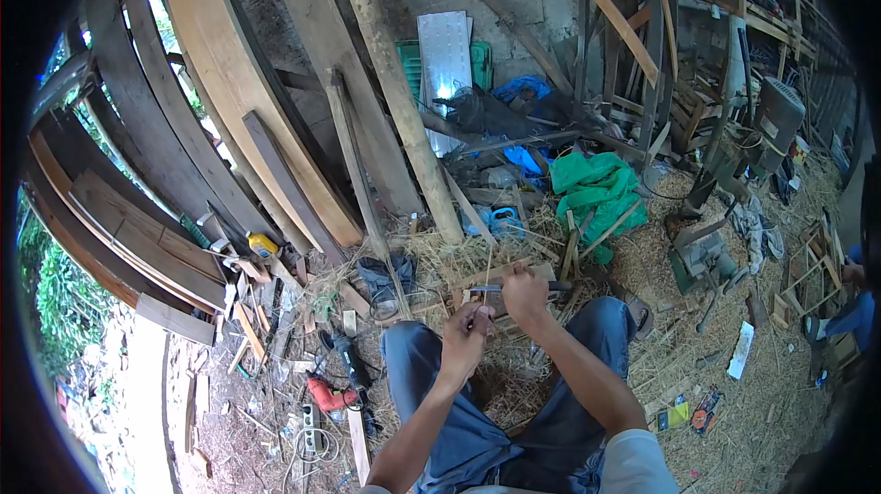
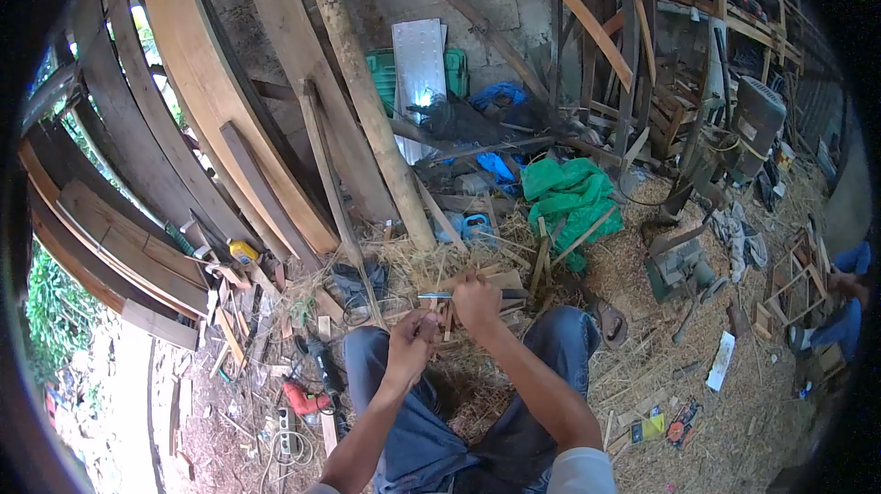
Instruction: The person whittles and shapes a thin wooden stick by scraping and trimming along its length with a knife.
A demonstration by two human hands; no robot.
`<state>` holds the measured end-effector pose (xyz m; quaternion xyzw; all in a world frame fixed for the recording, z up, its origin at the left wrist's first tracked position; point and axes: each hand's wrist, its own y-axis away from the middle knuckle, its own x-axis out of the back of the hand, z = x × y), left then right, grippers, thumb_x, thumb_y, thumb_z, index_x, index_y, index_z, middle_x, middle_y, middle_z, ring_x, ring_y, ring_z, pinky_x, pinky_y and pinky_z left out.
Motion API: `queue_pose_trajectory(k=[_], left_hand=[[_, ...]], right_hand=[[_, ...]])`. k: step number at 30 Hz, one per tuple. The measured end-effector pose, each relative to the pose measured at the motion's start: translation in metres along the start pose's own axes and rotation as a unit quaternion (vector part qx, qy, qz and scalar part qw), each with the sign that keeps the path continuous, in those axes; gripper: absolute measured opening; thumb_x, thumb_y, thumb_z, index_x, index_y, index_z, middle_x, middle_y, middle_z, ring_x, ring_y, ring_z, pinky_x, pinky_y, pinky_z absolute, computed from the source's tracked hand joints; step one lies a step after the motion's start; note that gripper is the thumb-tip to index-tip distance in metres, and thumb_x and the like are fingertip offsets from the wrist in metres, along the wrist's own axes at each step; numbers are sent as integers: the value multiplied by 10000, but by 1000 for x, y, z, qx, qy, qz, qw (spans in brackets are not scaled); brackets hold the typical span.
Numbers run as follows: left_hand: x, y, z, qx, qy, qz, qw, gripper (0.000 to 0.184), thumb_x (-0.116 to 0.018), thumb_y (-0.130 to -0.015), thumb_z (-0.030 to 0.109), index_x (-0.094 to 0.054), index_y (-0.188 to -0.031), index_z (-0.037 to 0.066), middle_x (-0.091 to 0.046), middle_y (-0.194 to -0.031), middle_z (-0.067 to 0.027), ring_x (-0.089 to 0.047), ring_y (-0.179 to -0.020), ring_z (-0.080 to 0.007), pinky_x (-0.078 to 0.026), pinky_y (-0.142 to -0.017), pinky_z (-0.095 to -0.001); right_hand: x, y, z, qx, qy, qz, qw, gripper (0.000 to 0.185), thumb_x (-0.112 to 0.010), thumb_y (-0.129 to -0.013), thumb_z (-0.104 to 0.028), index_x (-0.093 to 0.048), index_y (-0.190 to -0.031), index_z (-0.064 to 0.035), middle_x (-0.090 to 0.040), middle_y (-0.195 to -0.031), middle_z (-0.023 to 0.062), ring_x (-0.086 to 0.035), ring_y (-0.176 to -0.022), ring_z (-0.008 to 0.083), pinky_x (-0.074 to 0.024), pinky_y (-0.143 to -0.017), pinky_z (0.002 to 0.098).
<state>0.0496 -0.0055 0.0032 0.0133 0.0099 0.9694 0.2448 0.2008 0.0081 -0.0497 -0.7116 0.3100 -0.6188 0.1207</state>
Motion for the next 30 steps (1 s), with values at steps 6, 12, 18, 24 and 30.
queue_pose_trajectory(k=[6, 12, 18, 24, 30], left_hand=[[0, -1, -7, -11, -8, 20, 1000, 199, -523, -935, 212, -585, -905, 26, -482, -657, 27, -379, -501, -35, -295, -435, -203], [3, 6, -10, 3, -6, -28, 1000, 192, -503, -941, 191, -586, -922, 20, -498, -664, 23, -372, -492, -33, -286, -429, -199], [9, 8, -6, 36, 8, -23, 999, 159, -489, -940, 150, -583, -926, 23, -477, -643, 25, -359, -461, -32, -261, -406, -205], [11, -2, -15, 55, 5, -29, 998, 165, -485, -941, 163, -579, -929, 28, -474, -637, 16, -353, -442, -36, -256, -399, -195], [28, -17, -7, 170, 85, -49, 981, 204, -489, -937, 182, -582, -859, 18, -446, -608, 32, -357, -446, -47, -284, -407, -217]], right_hand=[[-11, 0, 4, 5, 31, 2, 1000, 116, -607, -670, -96, -662, -739, -21, -637, -784, 147, -646, -690, 271, -540, -519, 375], [-10, -23, 19, -148, 46, -158, 975, 87, -616, -735, -103, -678, -729, -42, -651, -769, 141, -663, -720, 272, -540, -544, 374], [-28, -29, 27, -168, 58, -219, 959, 93, -605, -766, -100, -683, -779, -51, -658, -793, 132, -668, -757, 278, -536, -552, 384], [-37, -26, 26, -160, 51, -266, 949, 103, -600, -786, -104, -671, -844, -58, -652, -848, 158, -659, -728, 288, -534, -626, 395], [-42, -20, 50, -84, -170, -333, 924, 153, -608, -797, -200, -634, -810, -51, -626, -793, 192, -644, -728, 299, -480, -614, 387]])
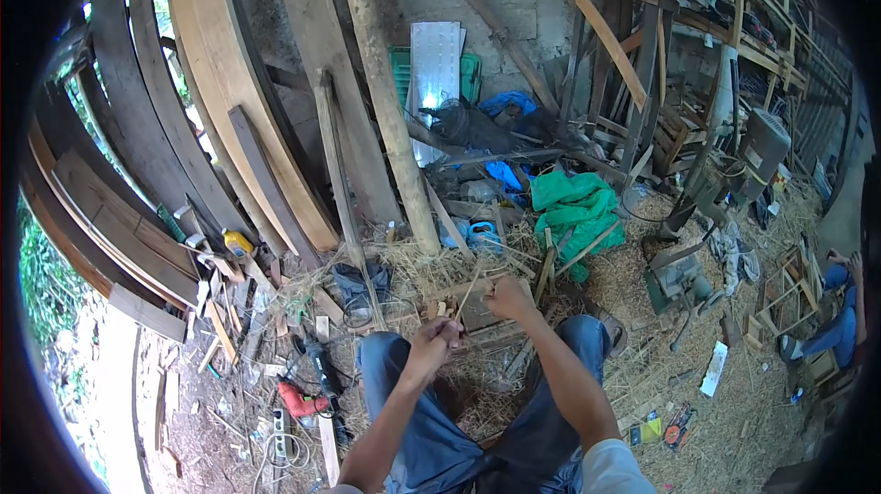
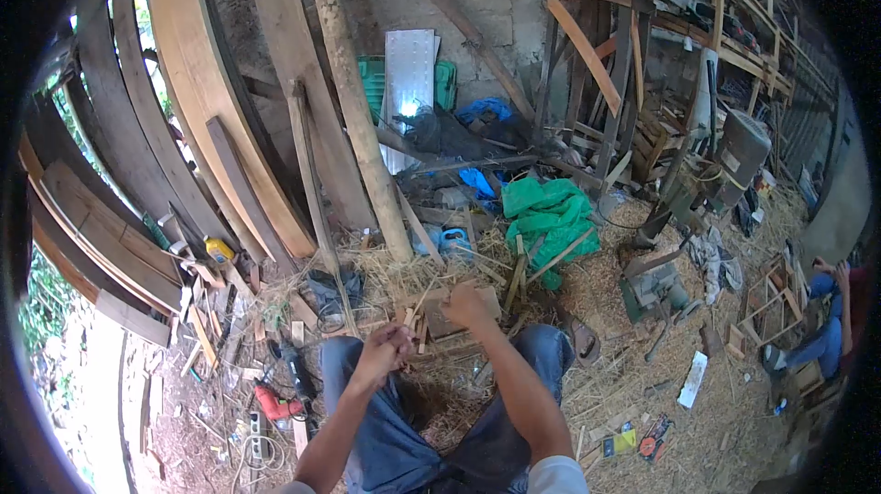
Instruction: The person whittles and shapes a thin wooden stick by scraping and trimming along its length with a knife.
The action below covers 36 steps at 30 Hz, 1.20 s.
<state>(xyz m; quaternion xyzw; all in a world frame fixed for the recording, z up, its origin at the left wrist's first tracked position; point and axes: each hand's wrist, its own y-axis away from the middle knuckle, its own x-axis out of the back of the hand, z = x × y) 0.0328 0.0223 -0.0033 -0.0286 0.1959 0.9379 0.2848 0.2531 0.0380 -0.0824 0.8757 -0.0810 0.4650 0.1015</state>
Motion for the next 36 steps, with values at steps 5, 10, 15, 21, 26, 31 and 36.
queue_pose_trajectory(k=[5, 10, 15, 21, 26, 31, 36], left_hand=[[16, -16, 0, -57, -23, 3, 998, 185, -468, -946, 172, -564, -939, 14, -453, -588, 26, -331, -411, -37, -231, -371, -200], [21, -27, 2, 25, 106, -45, 993, 168, -460, -949, 164, -552, -937, 24, -473, -667, 10, -346, -446, -49, -266, -404, -201], [22, -67, -19, 30, 192, -58, 979, 156, -452, -946, 169, -527, -960, 32, -463, -709, 7, -332, -463, -54, -255, -407, -199], [22, -101, -21, 29, 195, -59, 979, 162, -445, -948, 172, -517, -986, 33, -431, -704, 21, -308, -455, -57, -240, -395, -202], [35, -133, -6, 19, 154, -74, 985, 184, -432, -945, 124, -556, -1015, 9, -404, -657, 28, -273, -450, -47, -227, -393, -182], [31, -146, -12, 10, 211, -57, 976, 169, -450, -941, 149, -547, -1002, 24, -406, -653, 32, -278, -445, -39, -221, -384, -185], [12, -137, -11, -39, 136, -89, 986, 152, -490, -937, 179, -542, -951, 36, -433, -649, 24, -317, -471, -35, -224, -404, -202]], right_hand=[[26, 39, -17, 118, -124, 125, 977, 250, -626, -803, -245, -588, -844, -1, -595, -739, 201, -590, -687, 367, -437, -604, 446], [6, 57, -12, -69, -13, 21, 997, 221, -607, -832, -183, -593, -859, 36, -589, -701, 203, -607, -623, 322, -446, -566, 431], [2, 63, 17, -23, -177, -82, 980, 221, -545, -840, -182, -578, -954, 5, -617, -750, 216, -640, -700, 319, -485, -612, 429], [25, 48, 25, -43, -39, -43, 997, 193, -552, -819, -133, -576, -960, -4, -638, -760, 190, -653, -690, 269, -490, -620, 351], [18, 17, 77, -47, -124, 44, 990, 229, -581, -810, -144, -559, -999, -17, -621, -793, 198, -617, -731, 387, -474, -586, 418], [45, 19, 0, -12, -289, 69, 955, 297, -615, -826, -179, -512, -1068, -39, -623, -750, 155, -619, -634, 331, -478, -566, 400], [32, 1, -24, 62, -26, 195, 979, 231, -655, -745, -180, -592, -922, -46, -634, -694, 142, -626, -655, 344, -497, -606, 433]])
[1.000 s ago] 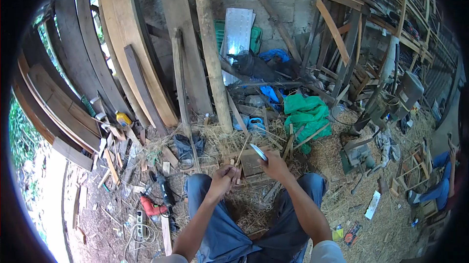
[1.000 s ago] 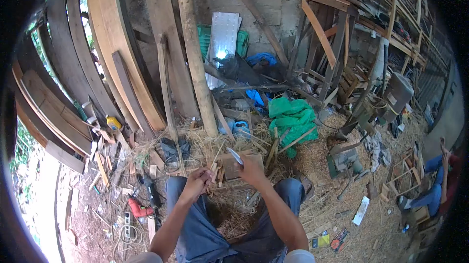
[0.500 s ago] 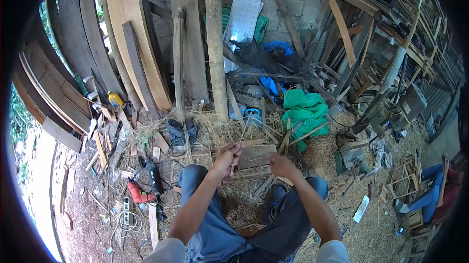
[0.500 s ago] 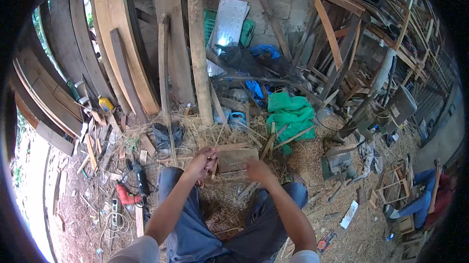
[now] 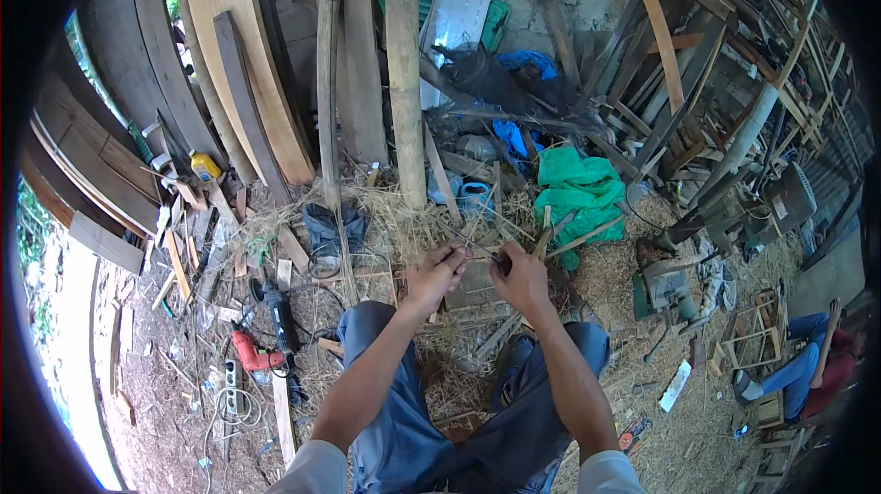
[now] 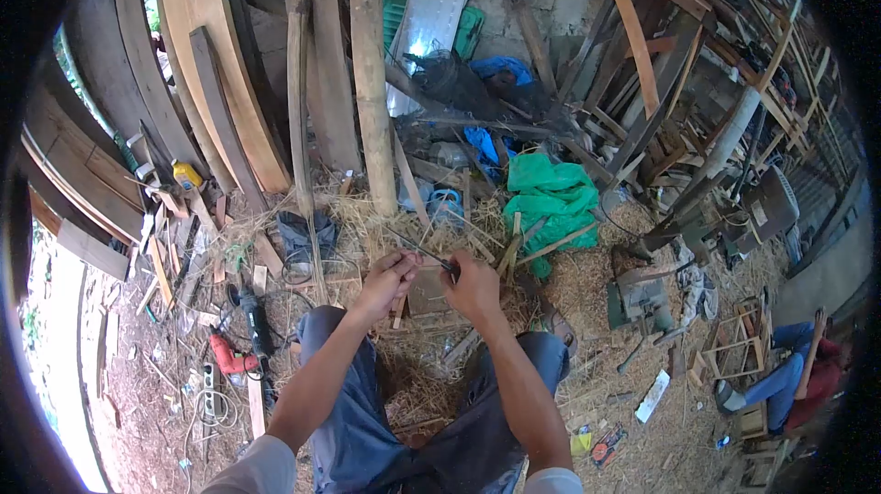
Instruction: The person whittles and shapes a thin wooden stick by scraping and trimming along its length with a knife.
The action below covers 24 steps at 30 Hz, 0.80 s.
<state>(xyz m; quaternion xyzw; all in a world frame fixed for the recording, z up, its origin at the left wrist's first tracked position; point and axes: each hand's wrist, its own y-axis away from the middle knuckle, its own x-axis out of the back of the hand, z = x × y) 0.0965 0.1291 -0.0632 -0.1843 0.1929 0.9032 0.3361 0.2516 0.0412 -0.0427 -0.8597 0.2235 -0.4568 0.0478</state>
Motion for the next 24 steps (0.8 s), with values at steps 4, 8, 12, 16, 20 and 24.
queue_pose_trajectory(k=[4, 8, 12, 16, 20, 24], left_hand=[[-14, 6, 3, 11, -11, 21, 1000, 145, -487, -941, 178, -537, -906, 46, -429, -648, 26, -321, -492, -36, -233, -423, -204], [-19, 14, -6, -64, -102, 42, 992, 138, -475, -948, 165, -541, -933, 45, -427, -675, 22, -309, -491, -36, -231, -427, -199], [-31, 31, 0, -85, -115, 30, 989, 128, -482, -947, 173, -533, -929, 56, -423, -673, 27, -318, -491, -35, -244, -419, -196], [-40, 48, -2, 4, -37, 6, 999, 130, -481, -948, 187, -518, -928, 64, -391, -660, 35, -306, -481, -38, -237, -404, -206], [-41, 54, 8, 90, 36, 17, 995, 154, -462, -956, 224, -504, -927, 80, -329, -640, 47, -275, -468, -45, -207, -396, -214], [-45, 65, 3, 91, 70, 8, 993, 135, -485, -944, 210, -526, -905, 87, -360, -627, 59, -286, -467, -27, -207, -411, -191]], right_hand=[[-12, -11, 7, -14, 98, -75, 992, 159, -652, -722, -169, -615, -800, -36, -632, -690, 160, -625, -655, 355, -505, -619, 435], [-19, -14, -5, -20, 121, -61, 991, 103, -615, -722, -139, -631, -748, -41, -627, -680, 187, -632, -647, 355, -514, -614, 435], [-19, -24, 11, -98, 184, 7, 978, 111, -575, -740, -137, -656, -749, -61, -628, -672, 188, -640, -642, 346, -517, -598, 435], [-7, -23, 23, -114, 212, 28, 970, 130, -572, -745, -161, -660, -730, -67, -632, -671, 184, -642, -644, 343, -518, -594, 433], [-15, 0, 14, 34, 147, -27, 988, 131, -570, -738, -154, -662, -713, -63, -640, -688, 180, -646, -645, 329, -520, -618, 429], [-4, -3, 14, -10, 176, -25, 984, 127, -574, -729, -155, -666, -717, -67, -648, -712, 175, -652, -671, 316, -519, -628, 424]])
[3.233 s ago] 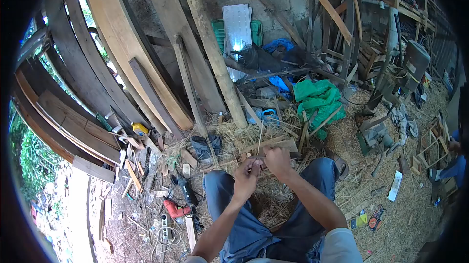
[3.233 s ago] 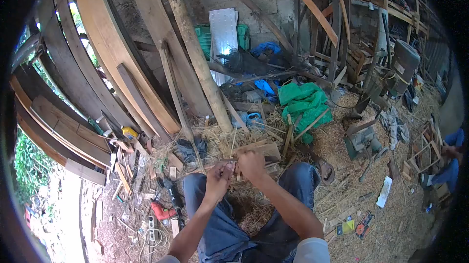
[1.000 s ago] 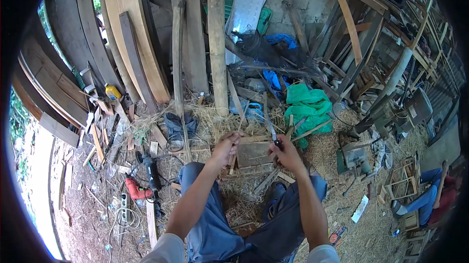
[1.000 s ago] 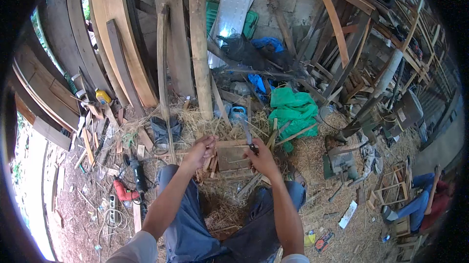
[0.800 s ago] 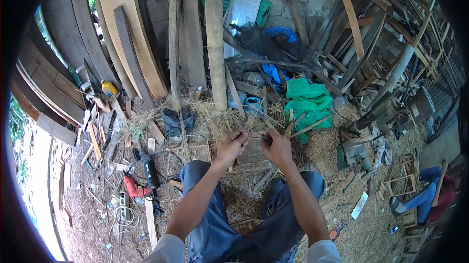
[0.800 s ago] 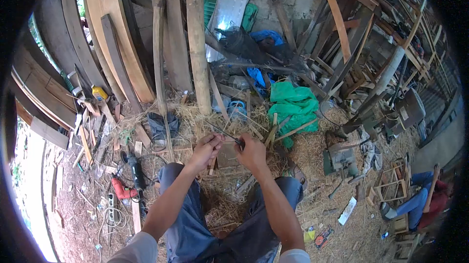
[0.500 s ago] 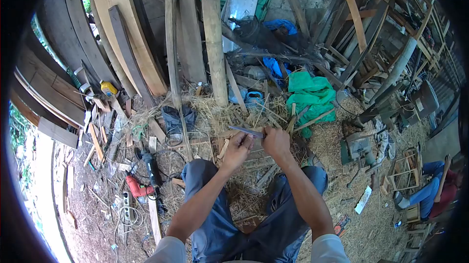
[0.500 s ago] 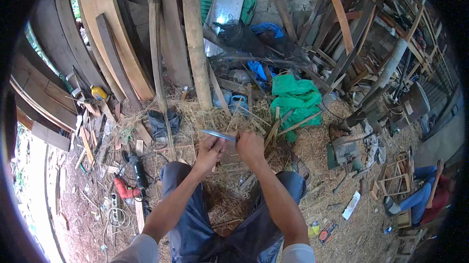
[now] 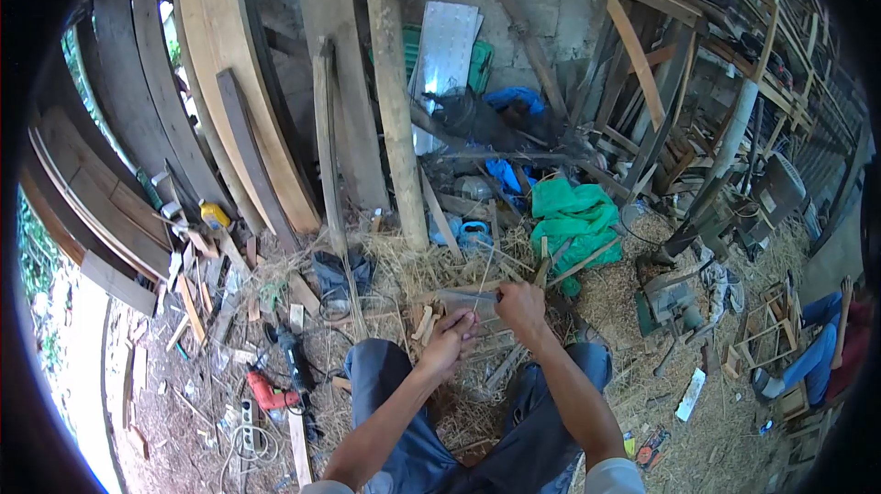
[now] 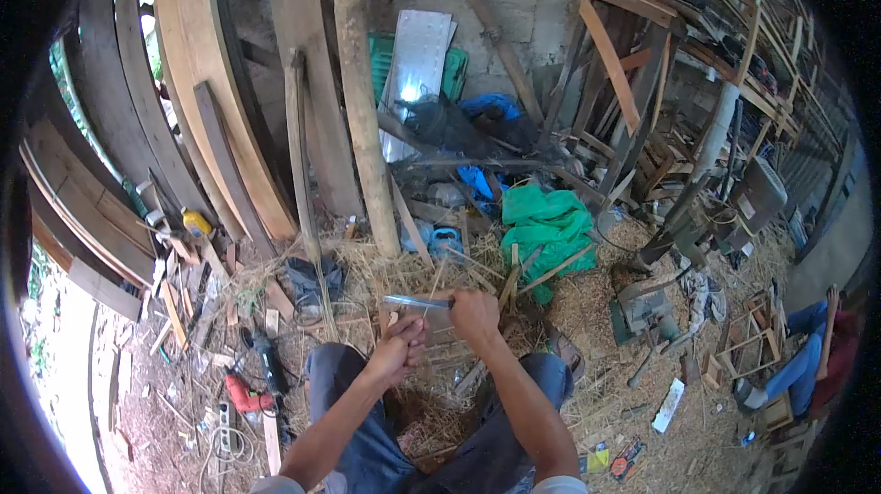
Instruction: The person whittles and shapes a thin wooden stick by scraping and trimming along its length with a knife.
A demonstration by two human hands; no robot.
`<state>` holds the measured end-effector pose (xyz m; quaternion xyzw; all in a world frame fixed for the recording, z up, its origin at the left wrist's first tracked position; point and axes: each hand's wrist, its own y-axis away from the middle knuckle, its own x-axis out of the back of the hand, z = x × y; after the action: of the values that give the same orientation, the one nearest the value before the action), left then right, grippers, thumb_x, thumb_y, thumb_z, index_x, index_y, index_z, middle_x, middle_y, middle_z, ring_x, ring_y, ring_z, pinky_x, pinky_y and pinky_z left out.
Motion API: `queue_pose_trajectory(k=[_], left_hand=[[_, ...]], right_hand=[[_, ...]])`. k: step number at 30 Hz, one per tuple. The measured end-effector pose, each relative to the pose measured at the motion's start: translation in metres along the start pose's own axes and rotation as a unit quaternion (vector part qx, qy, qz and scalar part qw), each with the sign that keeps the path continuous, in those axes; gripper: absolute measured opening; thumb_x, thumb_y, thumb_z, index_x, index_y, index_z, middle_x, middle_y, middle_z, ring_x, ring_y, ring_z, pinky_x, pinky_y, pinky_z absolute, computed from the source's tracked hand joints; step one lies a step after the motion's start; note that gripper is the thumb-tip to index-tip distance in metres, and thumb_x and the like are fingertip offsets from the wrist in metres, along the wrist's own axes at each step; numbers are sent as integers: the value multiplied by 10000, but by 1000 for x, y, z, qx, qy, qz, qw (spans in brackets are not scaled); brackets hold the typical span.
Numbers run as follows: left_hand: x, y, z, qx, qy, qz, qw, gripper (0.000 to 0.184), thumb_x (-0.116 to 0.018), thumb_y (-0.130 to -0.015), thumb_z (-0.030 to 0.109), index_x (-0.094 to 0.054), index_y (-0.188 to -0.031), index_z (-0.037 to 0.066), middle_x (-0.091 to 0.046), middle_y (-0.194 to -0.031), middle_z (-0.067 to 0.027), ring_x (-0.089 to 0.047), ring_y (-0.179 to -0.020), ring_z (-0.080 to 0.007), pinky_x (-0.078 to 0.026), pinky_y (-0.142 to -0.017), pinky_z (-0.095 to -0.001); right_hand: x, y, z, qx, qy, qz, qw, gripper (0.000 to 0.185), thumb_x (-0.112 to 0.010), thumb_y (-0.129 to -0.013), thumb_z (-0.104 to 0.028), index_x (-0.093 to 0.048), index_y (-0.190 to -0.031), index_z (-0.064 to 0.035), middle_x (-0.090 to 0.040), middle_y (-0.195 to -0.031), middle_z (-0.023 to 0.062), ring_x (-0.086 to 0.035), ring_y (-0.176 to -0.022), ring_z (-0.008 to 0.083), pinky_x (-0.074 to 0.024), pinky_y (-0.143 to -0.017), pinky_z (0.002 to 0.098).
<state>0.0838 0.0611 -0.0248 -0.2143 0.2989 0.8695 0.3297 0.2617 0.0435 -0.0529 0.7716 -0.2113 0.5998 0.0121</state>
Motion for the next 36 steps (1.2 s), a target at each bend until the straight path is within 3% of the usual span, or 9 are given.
queue_pose_trajectory(k=[6, 12, 15, 21, 23, 26, 29, 31, 36], left_hand=[[-16, 25, -8, 7, -10, -5, 1000, 146, -476, -948, 223, -506, -908, 87, -330, -656, 54, -272, -493, -40, -202, -423, -200], [-25, 26, -4, -22, -62, 24, 998, 148, -478, -951, 210, -522, -909, 75, -355, -641, 56, -280, -477, -29, -215, -420, -194], [-27, 33, -10, -18, -78, 42, 996, 153, -472, -956, 205, -540, -915, 74, -379, -643, 61, -283, -477, -20, -220, -425, -186], [-28, 40, -5, -64, -156, 39, 985, 168, -479, -951, 238, -510, -884, 87, -324, -616, 68, -266, -468, -30, -205, -407, -196], [-19, 35, -8, -69, -135, 52, 987, 178, -482, -950, 241, -511, -881, 80, -328, -621, 71, -271, -476, -29, -204, -408, -195], [-16, 53, -13, -56, -152, 23, 987, 174, -448, -967, 191, -533, -904, 53, -368, -632, 51, -285, -468, -25, -226, -408, -198], [-2, 60, -10, -77, -199, 62, 975, 190, -489, -950, 242, -527, -885, 68, -371, -635, 62, -295, -491, -24, -221, -420, -190], [12, 53, -14, -122, -220, 53, 966, 192, -492, -949, 241, -531, -887, 64, -380, -639, 61, -298, -493, -21, -223, -424, -187], [40, 32, -20, -186, -370, 57, 908, 193, -484, -936, 163, -585, -872, 12, -571, -703, -28, -518, -658, -100, -428, -650, -252]], right_hand=[[16, -11, 29, -118, 26, 21, 992, 99, -610, -703, -159, -670, -714, -81, -656, -742, 164, -654, -680, 311, -516, -610, 422], [11, 18, 10, 81, -10, -15, 997, 123, -592, -706, -155, -660, -758, -66, -647, -699, 158, -647, -664, 319, -509, -625, 426], [2, -3, 47, -125, 6, 41, 991, 129, -589, -706, -162, -648, -742, -53, -641, -679, 159, -643, -658, 321, -503, -605, 428], [15, 21, 2, -27, -30, 11, 999, 118, -572, -708, -139, -645, -739, -52, -642, -692, 160, -646, -664, 315, -509, -620, 433], [9, 31, -5, 126, -20, 37, 991, 108, -578, -719, -149, -640, -723, -61, -644, -692, 147, -648, -646, 305, -520, -608, 425], [2, -7, 68, -148, 83, 65, 983, 143, -572, -775, -176, -635, -738, -54, -651, -707, 137, -661, -658, 301, -532, -569, 413], [16, -9, 89, -258, -45, 47, 964, 216, -566, -812, -185, -619, -772, 20, -645, -709, 172, -660, -672, 313, -531, -594, 417], [0, -7, 100, -168, -125, 42, 977, 301, -612, -825, -252, -613, -839, 49, -636, -698, 154, -646, -627, 259, -495, -553, 370], [46, 1, 30, -164, -601, -84, 778, 352, -657, -818, -353, -620, -863, -6, -587, -693, 18, -497, -564, 109, -406, -523, 268]])
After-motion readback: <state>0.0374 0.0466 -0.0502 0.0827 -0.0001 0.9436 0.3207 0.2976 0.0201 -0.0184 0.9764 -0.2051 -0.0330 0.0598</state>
